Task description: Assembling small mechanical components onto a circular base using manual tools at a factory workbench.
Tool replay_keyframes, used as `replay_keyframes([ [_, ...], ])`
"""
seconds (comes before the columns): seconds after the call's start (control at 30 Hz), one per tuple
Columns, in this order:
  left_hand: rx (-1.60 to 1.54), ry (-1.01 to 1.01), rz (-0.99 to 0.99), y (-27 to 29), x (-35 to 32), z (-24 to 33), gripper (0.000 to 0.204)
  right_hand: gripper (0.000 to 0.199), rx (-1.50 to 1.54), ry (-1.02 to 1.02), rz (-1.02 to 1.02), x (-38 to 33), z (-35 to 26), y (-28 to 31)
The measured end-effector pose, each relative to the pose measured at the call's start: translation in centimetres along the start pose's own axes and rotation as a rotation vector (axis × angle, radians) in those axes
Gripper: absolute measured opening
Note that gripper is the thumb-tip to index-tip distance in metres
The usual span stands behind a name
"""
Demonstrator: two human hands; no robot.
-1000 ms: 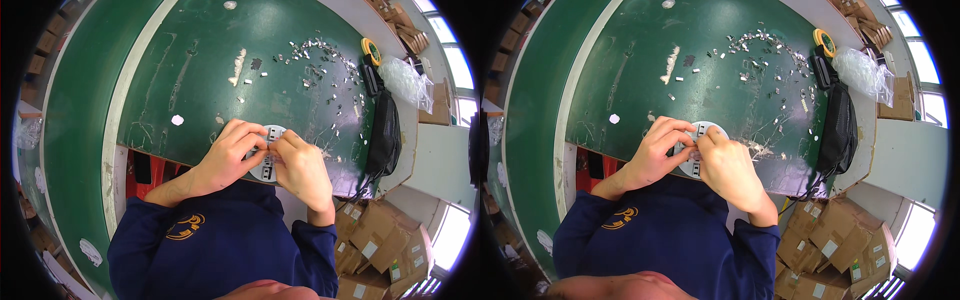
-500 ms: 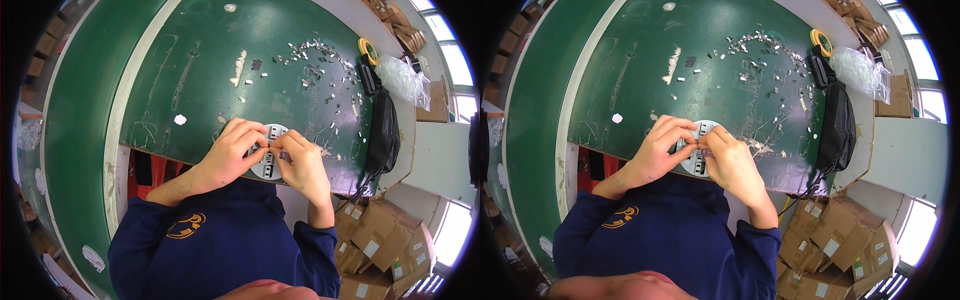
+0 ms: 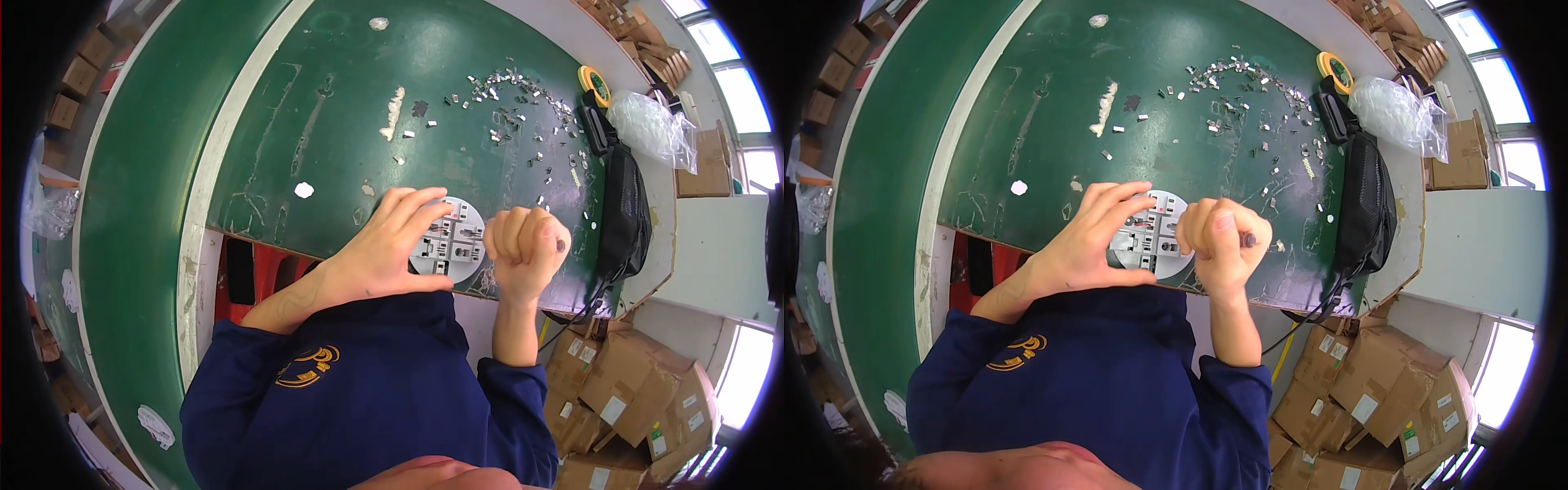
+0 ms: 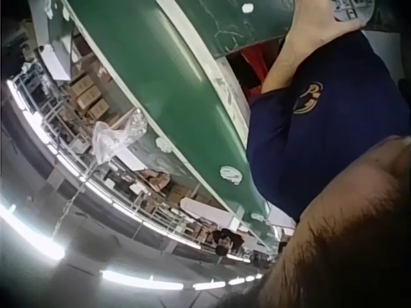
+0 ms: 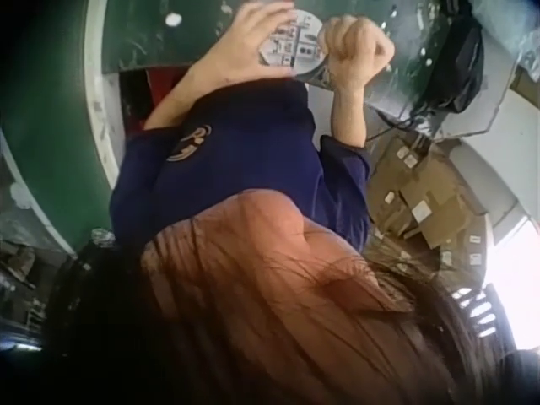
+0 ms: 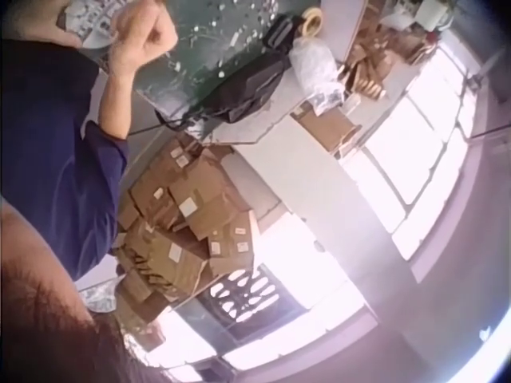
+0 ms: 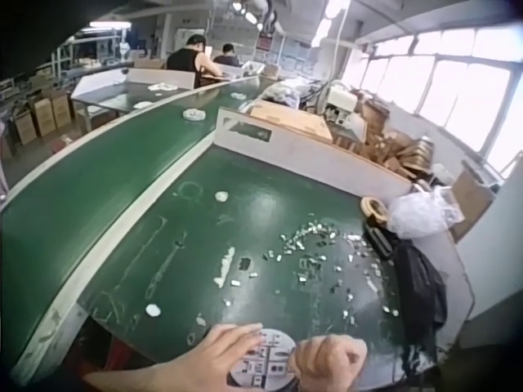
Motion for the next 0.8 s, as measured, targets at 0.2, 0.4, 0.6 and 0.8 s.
replay_keyframes([
  [0.2, 0.141, -0.003, -0.126, -0.7, 0.3, 0.0, 0.108, 0.046, 0.526, 0.126, 0.023, -0.3, 2.6, -1.5],
  [0.4, 0.182, -0.014, -0.146, -0.9, 0.4, -0.2, 0.107, 0.051, 0.196, 0.200, 0.066, -0.3, 2.4, -2.8],
  [0.6, 0.164, -0.004, -0.115, -1.1, -0.3, -0.2, 0.105, 0.052, 0.352, 0.049, 0.022, 0.0, 2.8, -1.8],
  [0.8, 0.188, -0.011, -0.087, 0.3, -1.1, 0.1, 0.106, 0.049, 0.518, 0.229, 0.090, -0.9, 1.4, 1.0],
])
Point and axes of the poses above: each hand's wrist, its own x-axis towards the middle knuckle, its own y-axis out of the back of the hand, z = x × y, the point moved 3 cm from there along x, towards the middle knuckle, and after that the axes turned 11 degrees about -y, right-handed, at the moved point
